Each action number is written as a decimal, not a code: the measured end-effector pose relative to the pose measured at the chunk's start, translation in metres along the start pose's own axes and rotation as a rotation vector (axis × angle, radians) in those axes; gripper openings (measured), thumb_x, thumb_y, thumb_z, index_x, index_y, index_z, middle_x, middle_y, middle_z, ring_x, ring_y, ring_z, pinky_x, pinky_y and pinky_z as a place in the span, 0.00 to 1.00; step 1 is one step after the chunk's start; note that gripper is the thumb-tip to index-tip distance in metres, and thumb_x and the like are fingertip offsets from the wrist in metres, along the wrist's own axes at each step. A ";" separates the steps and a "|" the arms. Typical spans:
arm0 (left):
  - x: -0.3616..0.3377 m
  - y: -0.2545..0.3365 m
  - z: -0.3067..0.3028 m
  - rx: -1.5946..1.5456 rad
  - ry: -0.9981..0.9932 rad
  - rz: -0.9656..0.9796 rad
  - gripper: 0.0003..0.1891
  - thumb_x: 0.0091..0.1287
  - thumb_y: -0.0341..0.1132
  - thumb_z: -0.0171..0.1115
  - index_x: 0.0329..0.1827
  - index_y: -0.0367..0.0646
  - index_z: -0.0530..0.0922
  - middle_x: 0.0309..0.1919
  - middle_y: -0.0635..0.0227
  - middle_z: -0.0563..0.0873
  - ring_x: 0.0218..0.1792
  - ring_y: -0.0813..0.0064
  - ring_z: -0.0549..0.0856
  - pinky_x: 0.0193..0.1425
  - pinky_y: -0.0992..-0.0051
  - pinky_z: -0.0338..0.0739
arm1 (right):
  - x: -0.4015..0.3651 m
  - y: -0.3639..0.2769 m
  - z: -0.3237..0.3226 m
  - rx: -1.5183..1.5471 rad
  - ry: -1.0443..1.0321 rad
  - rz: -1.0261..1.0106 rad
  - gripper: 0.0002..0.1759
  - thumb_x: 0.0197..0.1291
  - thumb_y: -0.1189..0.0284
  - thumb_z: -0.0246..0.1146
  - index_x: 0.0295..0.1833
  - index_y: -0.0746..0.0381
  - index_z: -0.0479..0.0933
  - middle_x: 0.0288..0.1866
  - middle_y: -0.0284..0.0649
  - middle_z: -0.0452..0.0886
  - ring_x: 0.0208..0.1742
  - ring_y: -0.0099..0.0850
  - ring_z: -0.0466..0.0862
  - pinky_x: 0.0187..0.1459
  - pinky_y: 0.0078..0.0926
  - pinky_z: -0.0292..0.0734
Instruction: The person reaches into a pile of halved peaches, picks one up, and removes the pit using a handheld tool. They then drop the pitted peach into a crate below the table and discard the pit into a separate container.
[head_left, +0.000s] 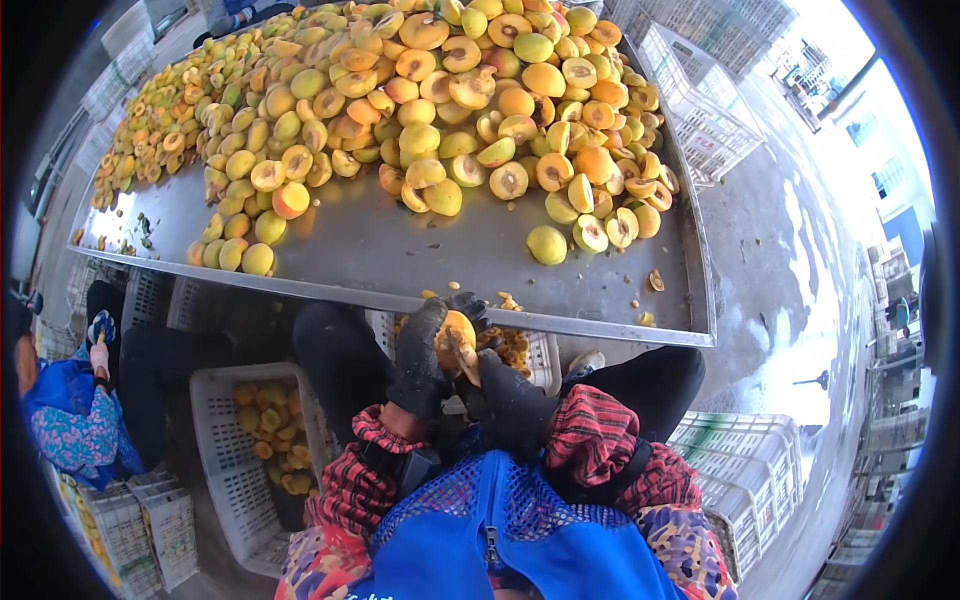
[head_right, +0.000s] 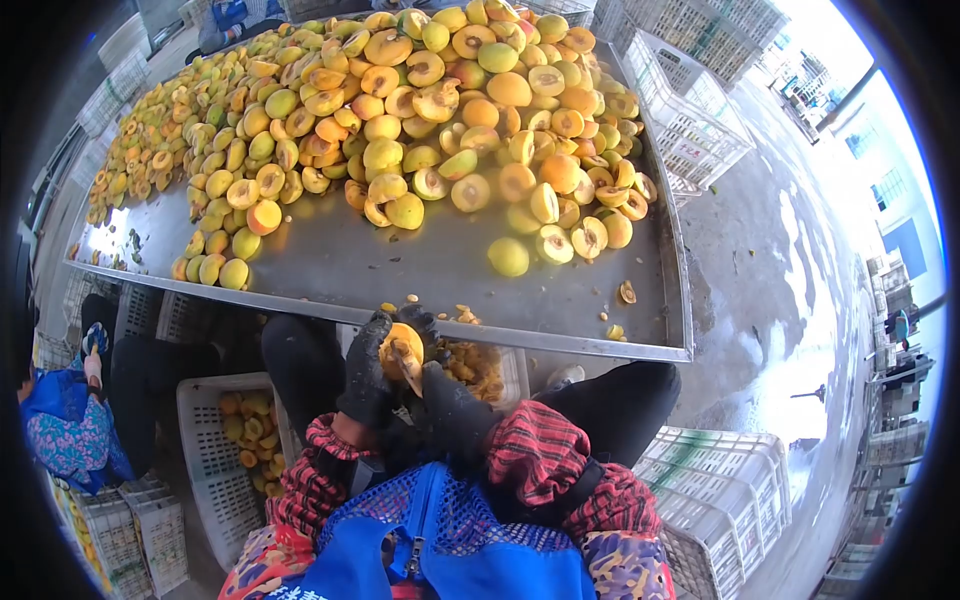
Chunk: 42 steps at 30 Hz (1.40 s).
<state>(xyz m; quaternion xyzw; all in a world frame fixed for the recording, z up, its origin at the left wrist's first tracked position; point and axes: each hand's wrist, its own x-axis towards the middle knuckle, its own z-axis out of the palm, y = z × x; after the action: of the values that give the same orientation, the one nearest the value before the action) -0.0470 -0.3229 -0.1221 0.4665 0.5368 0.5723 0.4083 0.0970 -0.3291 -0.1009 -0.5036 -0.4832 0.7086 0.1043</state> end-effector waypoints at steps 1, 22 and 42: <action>0.001 0.006 -0.001 0.081 -0.013 0.082 0.17 0.59 0.43 0.60 0.44 0.41 0.81 0.38 0.60 0.85 0.39 0.62 0.83 0.47 0.68 0.77 | -0.003 -0.009 0.000 -0.035 -0.002 0.047 0.14 0.63 0.70 0.55 0.49 0.68 0.68 0.37 0.54 0.79 0.38 0.48 0.81 0.37 0.40 0.74; 0.005 -0.021 -0.028 0.449 -0.224 0.224 0.15 0.55 0.32 0.61 0.46 0.38 0.79 0.44 0.54 0.83 0.48 0.57 0.81 0.55 0.65 0.74 | -0.019 -0.038 -0.002 -0.927 -0.033 -0.166 0.18 0.61 0.63 0.58 0.46 0.66 0.67 0.30 0.56 0.79 0.33 0.49 0.83 0.31 0.44 0.75; -0.012 -0.010 -0.014 0.436 -0.031 0.371 0.17 0.64 0.40 0.58 0.49 0.34 0.76 0.44 0.55 0.82 0.46 0.60 0.82 0.54 0.65 0.76 | -0.018 -0.017 -0.009 0.471 -0.355 0.267 0.11 0.62 0.68 0.58 0.47 0.59 0.68 0.28 0.34 0.75 0.22 0.22 0.74 0.21 0.20 0.69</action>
<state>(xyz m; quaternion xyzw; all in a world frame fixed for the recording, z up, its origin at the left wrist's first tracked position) -0.0586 -0.3369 -0.1332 0.6421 0.5464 0.5011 0.1949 0.1073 -0.3264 -0.0770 -0.3933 -0.2459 0.8851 0.0383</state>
